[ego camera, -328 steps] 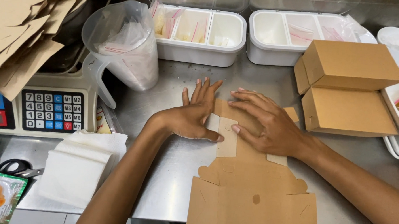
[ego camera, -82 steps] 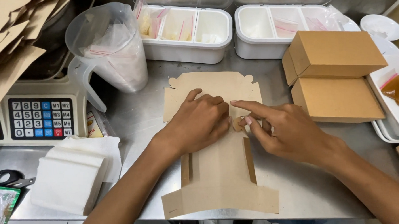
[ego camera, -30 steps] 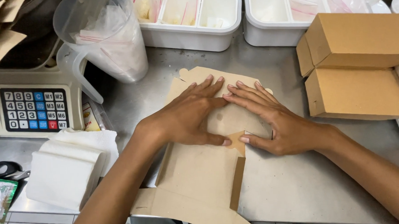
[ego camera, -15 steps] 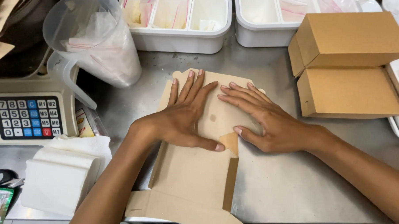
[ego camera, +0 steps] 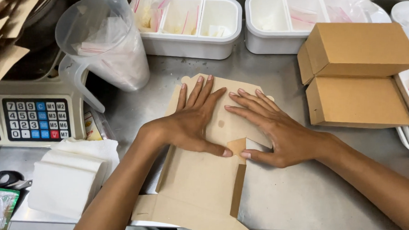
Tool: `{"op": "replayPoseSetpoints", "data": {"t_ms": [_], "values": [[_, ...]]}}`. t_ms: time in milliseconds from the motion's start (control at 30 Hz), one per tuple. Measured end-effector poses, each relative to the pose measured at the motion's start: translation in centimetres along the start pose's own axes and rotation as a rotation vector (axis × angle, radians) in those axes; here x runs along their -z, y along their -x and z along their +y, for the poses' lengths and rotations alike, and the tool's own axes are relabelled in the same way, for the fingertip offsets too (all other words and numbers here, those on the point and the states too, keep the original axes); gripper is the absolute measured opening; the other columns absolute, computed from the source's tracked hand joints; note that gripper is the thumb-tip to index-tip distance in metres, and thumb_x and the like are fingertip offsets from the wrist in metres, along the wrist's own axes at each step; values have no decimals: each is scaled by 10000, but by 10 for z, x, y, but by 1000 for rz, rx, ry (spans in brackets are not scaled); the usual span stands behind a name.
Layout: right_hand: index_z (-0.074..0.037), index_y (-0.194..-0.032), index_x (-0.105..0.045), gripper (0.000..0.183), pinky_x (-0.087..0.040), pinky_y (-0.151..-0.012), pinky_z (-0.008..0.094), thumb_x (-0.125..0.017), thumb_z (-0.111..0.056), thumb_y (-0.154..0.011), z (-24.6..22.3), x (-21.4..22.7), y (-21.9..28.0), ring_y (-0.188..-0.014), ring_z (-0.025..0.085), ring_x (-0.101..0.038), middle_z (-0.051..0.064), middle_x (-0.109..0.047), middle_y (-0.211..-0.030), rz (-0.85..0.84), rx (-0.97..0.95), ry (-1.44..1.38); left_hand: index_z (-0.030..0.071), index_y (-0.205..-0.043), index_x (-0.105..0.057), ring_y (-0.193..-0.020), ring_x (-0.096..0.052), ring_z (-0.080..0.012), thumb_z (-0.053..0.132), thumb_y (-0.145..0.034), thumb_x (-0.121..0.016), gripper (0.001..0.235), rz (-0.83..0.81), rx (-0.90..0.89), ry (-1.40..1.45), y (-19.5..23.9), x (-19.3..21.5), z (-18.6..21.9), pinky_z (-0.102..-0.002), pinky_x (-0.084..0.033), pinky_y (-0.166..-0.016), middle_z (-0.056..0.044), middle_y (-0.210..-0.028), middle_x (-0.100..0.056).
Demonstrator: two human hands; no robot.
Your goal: The person assembles a flat cardboard box by folding the flaps and securing them with adhesive tape. They repeatedly apply tape to different edges and press the flaps to ensure the box holds its shape.
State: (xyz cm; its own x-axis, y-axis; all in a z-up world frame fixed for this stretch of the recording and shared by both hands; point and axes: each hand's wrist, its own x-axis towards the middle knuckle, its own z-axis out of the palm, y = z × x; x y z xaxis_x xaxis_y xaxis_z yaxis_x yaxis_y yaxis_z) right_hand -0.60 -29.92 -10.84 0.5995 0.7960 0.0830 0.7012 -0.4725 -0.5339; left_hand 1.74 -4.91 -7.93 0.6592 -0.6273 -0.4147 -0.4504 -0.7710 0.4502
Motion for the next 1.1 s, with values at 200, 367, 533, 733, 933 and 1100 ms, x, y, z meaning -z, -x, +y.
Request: {"op": "replayPoseSetpoints", "data": {"t_ms": [200, 367, 533, 733, 933, 1100], "values": [[-112, -1619, -274, 917, 34, -1256, 565, -710, -481, -902, -1, 1, 1, -1613, 366, -70, 166, -142, -1740, 1, -11, -16, 140, -1639, 173, -1540, 382, -299, 694, -752, -755, 1399, 4, -20, 32, -1, 0, -6, -491, 246, -1206, -169, -1695, 340], [-124, -1614, -297, 939, 27, -1257, 563, -743, -493, -874, -1, 2, 1, -1614, 352, -76, 152, -169, -1736, 8, -17, -35, 144, -1636, 188, -1544, 383, -284, 689, -743, -754, 1408, -7, -3, 42, 1, 3, -3, -483, 254, -1207, -154, -1698, 348], [-125, -1625, -266, 954, 49, -1257, 557, -751, -481, -884, 1, 4, 1, -1614, 350, -67, 152, -143, -1742, 3, -21, -36, 135, -1635, 178, -1543, 385, -285, 651, -768, -764, 1380, 0, -44, 72, 0, 4, -7, -491, 253, -1204, -160, -1700, 338], [-136, -1622, -279, 942, 50, -1259, 543, -749, -486, -884, -2, 3, 0, -1613, 343, -57, 136, -135, -1744, -10, -43, -45, 139, -1637, 168, -1541, 386, -295, 645, -767, -754, 1365, -1, -67, 86, 2, 4, -8, -496, 254, -1205, -171, -1693, 346], [-139, -1621, -288, 934, 39, -1260, 559, -756, -480, -888, -4, 1, 2, -1611, 355, -68, 150, -153, -1738, 7, -16, -18, 141, -1644, 146, -1540, 389, -290, 661, -763, -753, 1362, 2, -38, 73, 3, 3, -4, -493, 249, -1209, -164, -1699, 334], [-133, -1618, -297, 930, 46, -1253, 565, -754, -486, -888, -3, 3, 1, -1613, 352, -54, 156, -155, -1737, 1, -23, -35, 139, -1647, 143, -1535, 403, -286, 653, -769, -754, 1356, -5, -46, 72, 2, 4, -5, -499, 263, -1202, -165, -1690, 358]]}}
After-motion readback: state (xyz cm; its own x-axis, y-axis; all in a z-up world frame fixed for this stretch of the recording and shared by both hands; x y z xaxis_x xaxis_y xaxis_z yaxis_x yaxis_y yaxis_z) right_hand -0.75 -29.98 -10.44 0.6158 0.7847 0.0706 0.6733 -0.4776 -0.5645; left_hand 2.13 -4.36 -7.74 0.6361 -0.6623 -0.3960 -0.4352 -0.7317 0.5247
